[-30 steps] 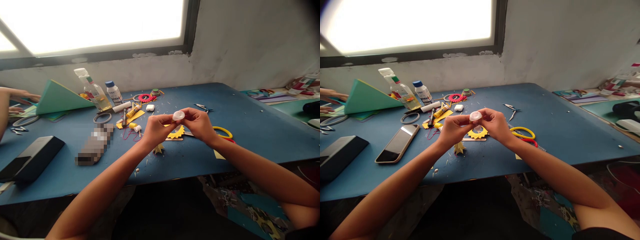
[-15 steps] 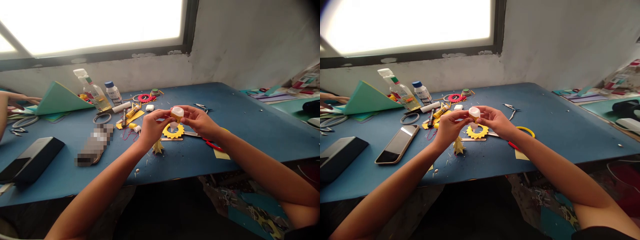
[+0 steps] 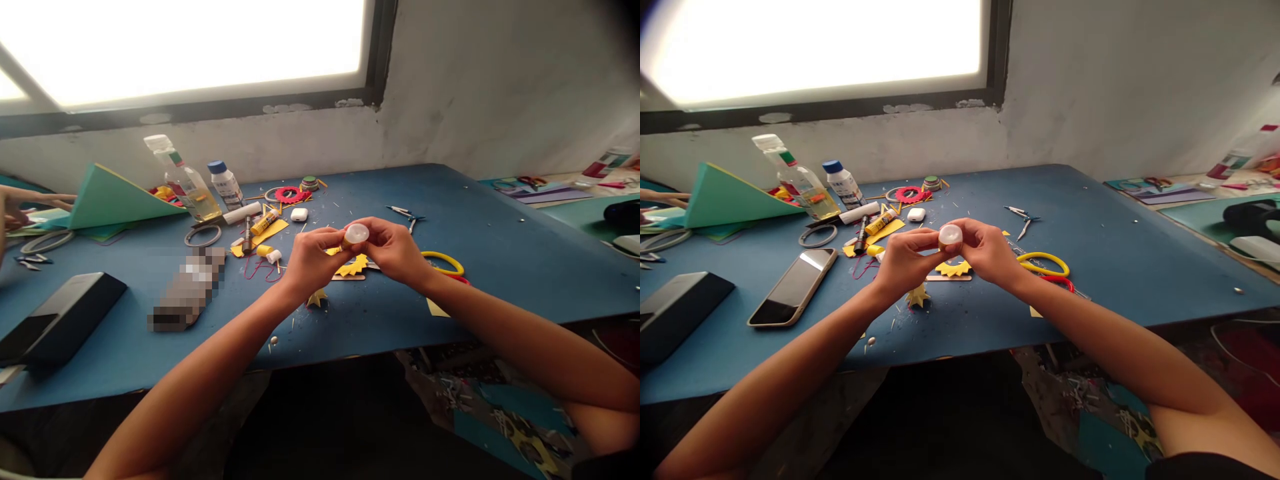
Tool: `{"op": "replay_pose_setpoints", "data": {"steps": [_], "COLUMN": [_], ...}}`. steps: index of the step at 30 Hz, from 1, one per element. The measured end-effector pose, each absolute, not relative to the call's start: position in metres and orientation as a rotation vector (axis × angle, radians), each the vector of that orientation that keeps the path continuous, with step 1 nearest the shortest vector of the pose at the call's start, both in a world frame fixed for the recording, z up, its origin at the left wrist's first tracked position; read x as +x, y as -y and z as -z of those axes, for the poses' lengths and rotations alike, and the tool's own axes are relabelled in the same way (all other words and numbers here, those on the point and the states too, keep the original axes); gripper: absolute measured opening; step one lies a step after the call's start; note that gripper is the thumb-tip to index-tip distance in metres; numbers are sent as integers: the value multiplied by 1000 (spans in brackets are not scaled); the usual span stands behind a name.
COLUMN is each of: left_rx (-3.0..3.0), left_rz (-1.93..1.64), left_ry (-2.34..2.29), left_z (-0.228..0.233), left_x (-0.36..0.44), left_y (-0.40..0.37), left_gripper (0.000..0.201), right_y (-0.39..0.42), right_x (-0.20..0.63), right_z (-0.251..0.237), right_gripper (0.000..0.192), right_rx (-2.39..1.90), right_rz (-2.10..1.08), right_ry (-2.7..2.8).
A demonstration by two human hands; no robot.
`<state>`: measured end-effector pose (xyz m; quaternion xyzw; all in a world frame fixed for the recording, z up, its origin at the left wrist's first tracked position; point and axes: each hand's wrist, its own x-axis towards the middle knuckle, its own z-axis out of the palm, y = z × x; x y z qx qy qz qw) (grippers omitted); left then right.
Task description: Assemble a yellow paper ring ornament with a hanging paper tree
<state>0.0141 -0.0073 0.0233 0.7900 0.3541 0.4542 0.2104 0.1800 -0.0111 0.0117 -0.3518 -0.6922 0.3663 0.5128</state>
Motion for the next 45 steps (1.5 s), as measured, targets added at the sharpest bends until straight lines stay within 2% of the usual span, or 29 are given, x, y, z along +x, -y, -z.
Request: {"op": "replay_pose_setpoints", "data": {"steps": [3, 7, 11, 16, 20, 26, 33, 38, 45], "left_rx": [2135, 2113, 1991, 1631, 1461, 1473, 1470, 1410, 1450], "left_rz": [-1260, -1258, -1252, -1182, -1271, -1338, -1192, -1135, -1191], "left_ry": [-996, -986, -1003, -816, -717, -826, -726, -619, -644], "left_z": [-22, -21, -22, -25, -25, -21, -23, -25, -24], "left_x": [15, 15, 16, 16, 15, 13, 18, 17, 14], "left_y": [9, 8, 5, 1, -3, -7, 1, 1, -1], "left_gripper": [25, 24, 26, 34, 38, 33, 41, 41, 30], "right_y": [16, 18, 11, 6, 7, 5, 9, 7, 6], "right_x": [178, 178, 180, 185, 189, 187, 184, 185, 186], "right_z": [-13, -13, -13, -19, -20, -14, -11, -14, -16], "right_gripper": [17, 17, 25, 37, 42, 38, 27, 28, 30], "right_rx": [-914, -939, -881, -819, -849, -858, -866, -845, -850], "right_rz": [-751, -702, -805, -949, -1008, -1062, -852, -920, -821], "right_ry": [1643, 1623, 1605, 1644, 1637, 1554, 1670, 1629, 1571]}}
